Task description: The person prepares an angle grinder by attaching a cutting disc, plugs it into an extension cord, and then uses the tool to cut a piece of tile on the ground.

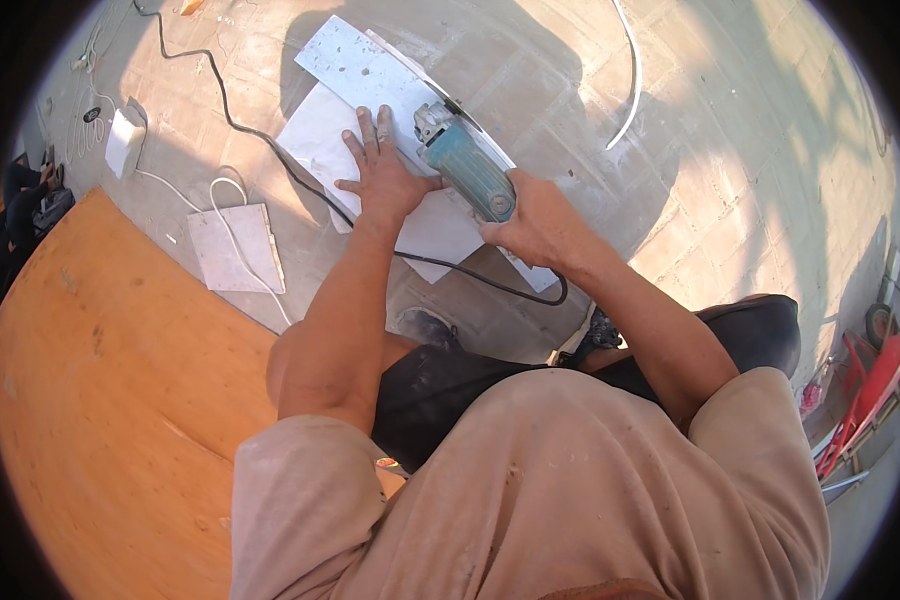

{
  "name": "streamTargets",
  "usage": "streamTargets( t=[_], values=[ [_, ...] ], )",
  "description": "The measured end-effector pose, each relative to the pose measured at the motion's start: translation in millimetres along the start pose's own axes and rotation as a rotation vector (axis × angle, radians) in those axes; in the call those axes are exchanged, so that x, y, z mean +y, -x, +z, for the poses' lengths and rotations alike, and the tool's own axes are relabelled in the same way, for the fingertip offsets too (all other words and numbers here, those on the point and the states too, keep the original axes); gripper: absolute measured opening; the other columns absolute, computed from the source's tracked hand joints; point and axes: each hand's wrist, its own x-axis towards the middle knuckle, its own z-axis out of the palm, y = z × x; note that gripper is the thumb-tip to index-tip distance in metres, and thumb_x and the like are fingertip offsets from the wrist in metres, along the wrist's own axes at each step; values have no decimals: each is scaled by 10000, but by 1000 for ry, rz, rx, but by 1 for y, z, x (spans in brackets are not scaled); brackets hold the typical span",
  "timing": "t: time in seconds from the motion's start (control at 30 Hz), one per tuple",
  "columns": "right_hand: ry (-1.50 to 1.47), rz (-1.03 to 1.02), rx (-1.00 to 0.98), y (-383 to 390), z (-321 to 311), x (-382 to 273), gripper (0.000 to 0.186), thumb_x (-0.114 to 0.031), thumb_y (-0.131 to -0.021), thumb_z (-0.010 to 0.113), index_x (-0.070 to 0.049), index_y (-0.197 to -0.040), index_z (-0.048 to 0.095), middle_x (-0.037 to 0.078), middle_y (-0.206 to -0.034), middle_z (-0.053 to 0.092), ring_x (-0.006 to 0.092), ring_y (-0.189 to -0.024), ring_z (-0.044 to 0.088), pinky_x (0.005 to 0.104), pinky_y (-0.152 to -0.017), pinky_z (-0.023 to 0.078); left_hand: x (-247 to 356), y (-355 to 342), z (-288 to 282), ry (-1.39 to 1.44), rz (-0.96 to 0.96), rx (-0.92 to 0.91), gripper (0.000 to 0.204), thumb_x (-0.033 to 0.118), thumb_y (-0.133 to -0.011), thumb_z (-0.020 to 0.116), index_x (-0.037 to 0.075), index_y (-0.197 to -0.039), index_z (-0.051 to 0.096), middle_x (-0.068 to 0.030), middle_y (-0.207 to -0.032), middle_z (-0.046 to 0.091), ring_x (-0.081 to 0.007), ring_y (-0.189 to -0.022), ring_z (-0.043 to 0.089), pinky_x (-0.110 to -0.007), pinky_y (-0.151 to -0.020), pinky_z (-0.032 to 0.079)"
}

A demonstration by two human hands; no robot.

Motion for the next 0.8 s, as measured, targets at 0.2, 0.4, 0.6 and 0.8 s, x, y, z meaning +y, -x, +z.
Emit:
streamTargets(
  t=[0.2, 0.4, 0.6, 0.8],
  values=[
    [34, 71, -5, 68, -5, 27, 631, -263, -748, 774, 149, -1187, 586, 350, -997, 690, 457, -937, 701, 462, -863, 547, 2, -1, -1, -16, -12, -12, 1465, 512, -561, 975, 242, -1674, 61, -26, -1748, -74, -409, -1591, -36, -865, -1091, 173],
    [40, 187, -51, 113, -5, 46, 624, -243, -746, 738, 153, -1187, 544, 375, -962, 679, 501, -938, 685, 494, -866, 547, 1, 0, -1, -31, -12, -15, 1463, 539, -566, 965, 246, -1674, 55, -33, -1748, -83, -415, -1590, -44, -869, -1087, 171],
    [85, 310, -75, 156, -15, 51, 633, -232, -755, 754, 129, -1233, 548, 351, -958, 692, 469, -935, 707, 498, -856, 552, -5, -1, 3, -9, 14, -2, 1470, 528, -570, 970, 252, -1675, 42, -39, -1746, -98, -406, -1592, -58, -860, -1099, 171],
    [-151, 225, 171, 186, -40, 35, 616, -211, -752, 787, 118, -1229, 576, 255, -923, 707, 342, -838, 728, 426, -769, 566, 34, -7, 11, 197, -194, 102, 1261, 601, -702, 871, 240, -1668, 145, -113, -1739, 15, -415, -1582, 49, -844, -1092, 205]
  ],
)
